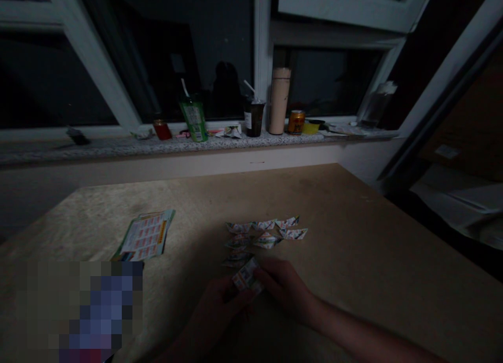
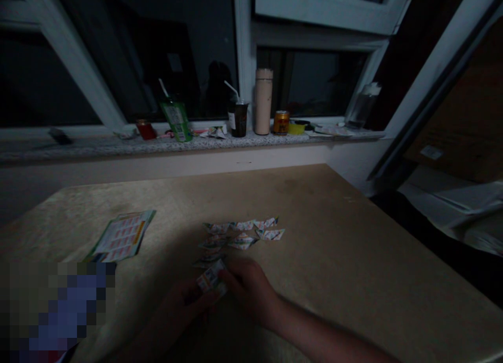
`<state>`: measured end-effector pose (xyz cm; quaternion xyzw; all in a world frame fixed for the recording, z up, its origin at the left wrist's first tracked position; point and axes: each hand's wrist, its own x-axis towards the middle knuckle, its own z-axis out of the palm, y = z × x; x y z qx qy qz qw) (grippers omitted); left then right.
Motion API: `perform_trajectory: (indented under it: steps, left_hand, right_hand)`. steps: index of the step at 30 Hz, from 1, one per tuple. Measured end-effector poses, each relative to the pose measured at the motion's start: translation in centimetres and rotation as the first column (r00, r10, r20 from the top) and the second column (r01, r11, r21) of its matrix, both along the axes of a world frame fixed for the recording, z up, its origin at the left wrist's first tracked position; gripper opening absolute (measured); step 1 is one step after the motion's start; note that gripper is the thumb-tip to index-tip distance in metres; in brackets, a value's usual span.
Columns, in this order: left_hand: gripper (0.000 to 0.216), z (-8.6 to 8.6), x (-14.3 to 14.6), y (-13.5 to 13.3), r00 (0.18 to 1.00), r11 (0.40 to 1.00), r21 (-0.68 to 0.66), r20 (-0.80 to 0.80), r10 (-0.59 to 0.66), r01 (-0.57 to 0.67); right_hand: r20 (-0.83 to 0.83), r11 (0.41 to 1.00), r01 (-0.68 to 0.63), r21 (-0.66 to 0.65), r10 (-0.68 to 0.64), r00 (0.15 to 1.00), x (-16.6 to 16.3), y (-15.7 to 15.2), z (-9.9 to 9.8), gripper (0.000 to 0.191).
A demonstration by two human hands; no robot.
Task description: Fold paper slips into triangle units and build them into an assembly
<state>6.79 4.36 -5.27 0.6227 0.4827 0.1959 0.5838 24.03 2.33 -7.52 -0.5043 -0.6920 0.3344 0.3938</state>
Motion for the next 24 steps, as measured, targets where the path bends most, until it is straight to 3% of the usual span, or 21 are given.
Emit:
perform_trajectory:
  steps: [7,11,17,21,24]
  left_hand:
    - [0.035,0.3,0.1,-0.2,0.999,1.0,-0.028,0.038,-0.01,0.011]
    - [0.036,0.4,0.2,0.1,1.0,1.0,-0.012,0.006,0.018,-0.018]
    - [0.036,-0.1,-0.7,0.2,0.998,0.998,0.043,0.05,0.037,-0.039]
    - [0.042,-0.6,-1.6,0.1,0.985,0.98,0.104,0.006,0.17,-0.17]
    - [0.039,-0.7,-1.8,0.1,0.99,0.976,0.186,-0.063,0.128,-0.115]
  right_hand:
    - [-0.213,0.994,-0.072,-0.079,0.054,0.976,-0.1,-0.2,0.0,0.05]
    - [-0.351,0.964,-0.226,-0.139,0.166,0.922,-0.1,-0.3,0.2,0.054]
    - [-0.335,0.93,-0.291,-0.227,0.206,0.919,0.0,-0.4,0.5,0.059]
    - [-0.321,0.896,-0.302,-0.327,0.195,0.927,0.3,-0.3,0.5,0.062]
    - [-0.333,0.894,-0.313,-0.32,0.203,0.921,0.4,-0.2,0.5,0.062]
